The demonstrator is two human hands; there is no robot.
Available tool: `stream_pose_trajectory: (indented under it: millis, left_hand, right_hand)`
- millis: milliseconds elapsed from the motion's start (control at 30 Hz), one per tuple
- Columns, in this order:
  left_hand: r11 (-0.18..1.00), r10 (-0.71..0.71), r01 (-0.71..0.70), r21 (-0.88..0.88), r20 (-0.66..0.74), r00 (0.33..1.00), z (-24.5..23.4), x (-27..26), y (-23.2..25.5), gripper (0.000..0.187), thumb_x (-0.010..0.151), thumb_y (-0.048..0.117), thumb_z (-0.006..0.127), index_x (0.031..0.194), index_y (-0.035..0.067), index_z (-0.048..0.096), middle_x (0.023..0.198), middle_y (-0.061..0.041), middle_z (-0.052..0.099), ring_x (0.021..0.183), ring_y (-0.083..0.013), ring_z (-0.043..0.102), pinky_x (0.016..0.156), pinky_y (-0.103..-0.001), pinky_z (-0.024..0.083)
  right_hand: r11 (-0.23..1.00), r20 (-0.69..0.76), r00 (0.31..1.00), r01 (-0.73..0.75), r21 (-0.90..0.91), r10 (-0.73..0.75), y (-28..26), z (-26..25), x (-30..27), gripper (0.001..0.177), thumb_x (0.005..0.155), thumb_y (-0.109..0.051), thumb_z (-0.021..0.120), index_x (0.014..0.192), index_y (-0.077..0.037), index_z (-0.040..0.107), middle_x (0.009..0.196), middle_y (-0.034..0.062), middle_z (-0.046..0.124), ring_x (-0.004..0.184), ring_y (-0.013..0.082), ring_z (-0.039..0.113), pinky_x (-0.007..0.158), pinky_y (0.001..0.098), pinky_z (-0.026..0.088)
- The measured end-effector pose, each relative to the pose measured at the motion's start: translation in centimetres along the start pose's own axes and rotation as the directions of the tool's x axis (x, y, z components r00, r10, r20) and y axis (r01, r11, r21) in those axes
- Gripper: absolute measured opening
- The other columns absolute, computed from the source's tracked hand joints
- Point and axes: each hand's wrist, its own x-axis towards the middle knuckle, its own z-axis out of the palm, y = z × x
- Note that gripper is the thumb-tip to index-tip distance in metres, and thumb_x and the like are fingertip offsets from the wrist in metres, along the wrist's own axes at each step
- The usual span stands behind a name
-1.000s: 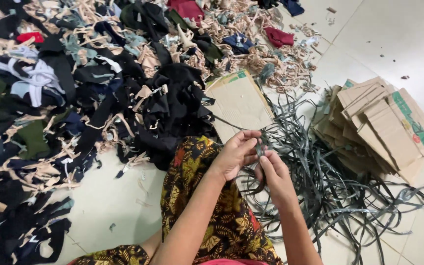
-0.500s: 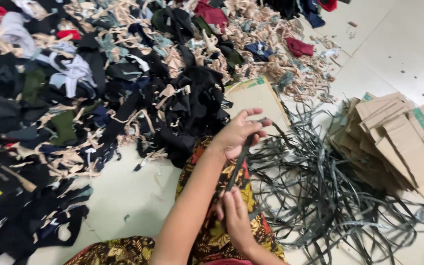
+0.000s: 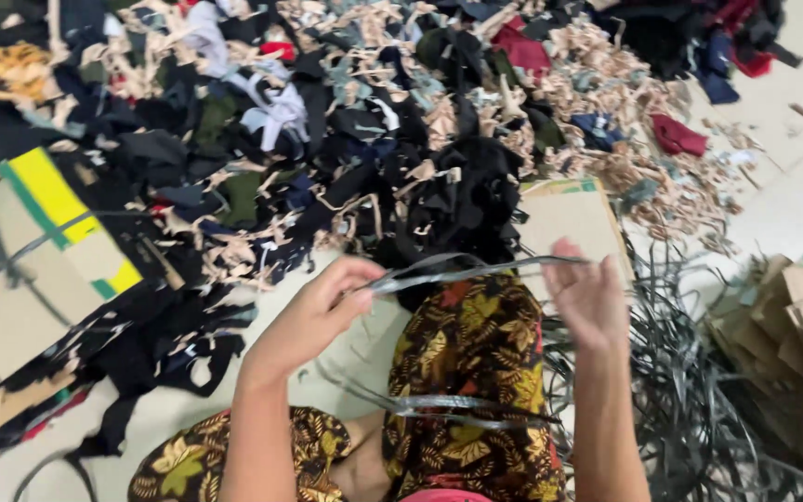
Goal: Sorting through a pile of fabric scraps to select and stack specific pieces on cardboard
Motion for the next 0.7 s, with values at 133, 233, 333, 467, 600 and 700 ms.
stream_pose_trajectory:
  millis: [133,233,333,467,600,700]
  left_hand:
    - [0.975,-0.197,0.166,-0.150,-0.220,0.956,-0.8,-2.9,-11.6,0.031,0.095,0.027,0.054,0.124,0.017,0.061,0.144,0.000,0.063,0.140,-0.0117,0.053,0.094,-0.035,0.052]
    - [0.900,-0.251,0.050,-0.433,-0.419,0.873,1.1,-4.4,-21.8,0.038,0.098,0.010,0.064,0.135,0.006,0.056,0.096,-0.008,0.062,0.072,-0.0118,0.050,0.059,-0.021,0.046]
    - [0.897,-0.439,0.370,-0.244,-0.373,0.818,4.4,-5.9,-26.2,0.038,0.097,0.035,0.050,0.127,0.015,0.061,0.122,-0.004,0.067,0.111,-0.0194,0.063,0.096,-0.034,0.048]
    - [0.840,-0.512,0.404,-0.361,-0.284,0.811,10.1,-5.9,-33.4,0.028,0.104,0.035,0.045,0.103,0.017,0.066,0.073,-0.001,0.063,0.062,-0.0124,0.058,0.061,-0.029,0.039]
    - [0.852,-0.479,0.519,0.072,-0.294,0.827,10.8,-4.7,-30.9,0.032,0.103,0.030,0.033,0.085,0.009,0.050,0.088,-0.010,0.052,0.072,-0.0250,0.049,0.064,-0.044,0.036]
    - [0.825,-0.524,0.564,0.027,-0.334,0.783,9.3,-5.6,-21.5,0.054,0.102,0.006,0.054,0.150,0.025,0.037,0.126,-0.012,0.051,0.058,-0.0105,0.056,0.039,-0.015,0.045]
  right_hand:
    - [0.986,-0.146,0.989,-0.003,0.168,0.028,-0.2,0.3,8.1,0.021,0.085,0.002,0.055,0.098,-0.012,0.064,0.077,-0.0030,0.065,0.078,0.0074,0.066,0.080,0.0256,0.056]
    - [0.966,0.093,0.987,-0.145,0.216,0.128,1.6,4.0,10.8,0.030,0.110,-0.021,0.047,0.120,-0.006,0.071,0.079,-0.0051,0.058,0.070,0.0070,0.054,0.077,0.0266,0.051]
    - [0.989,0.300,0.943,-0.125,-0.084,0.145,5.2,14.9,8.4,0.009,0.110,-0.022,0.055,0.101,-0.023,0.058,0.061,-0.0153,0.042,0.047,-0.0013,0.036,0.053,0.0168,0.035]
    - [0.890,0.608,0.793,0.251,-0.380,0.035,11.2,27.5,3.7,0.025,0.111,-0.029,0.046,0.124,-0.016,0.063,0.068,-0.0073,0.039,0.051,0.0026,0.026,0.047,0.0189,0.021]
    - [0.543,0.911,0.409,0.756,-0.366,0.045,18.2,36.5,4.6,0.036,0.114,-0.038,0.030,0.135,-0.013,0.046,0.067,-0.0053,0.035,0.051,0.0052,0.022,0.048,0.0227,0.019]
    - [0.232,0.908,0.418,0.880,-0.414,0.034,26.8,40.1,13.1,0.032,0.107,-0.021,0.033,0.131,-0.010,0.050,0.065,0.0026,0.057,0.051,0.0121,0.051,0.049,0.0292,0.040]
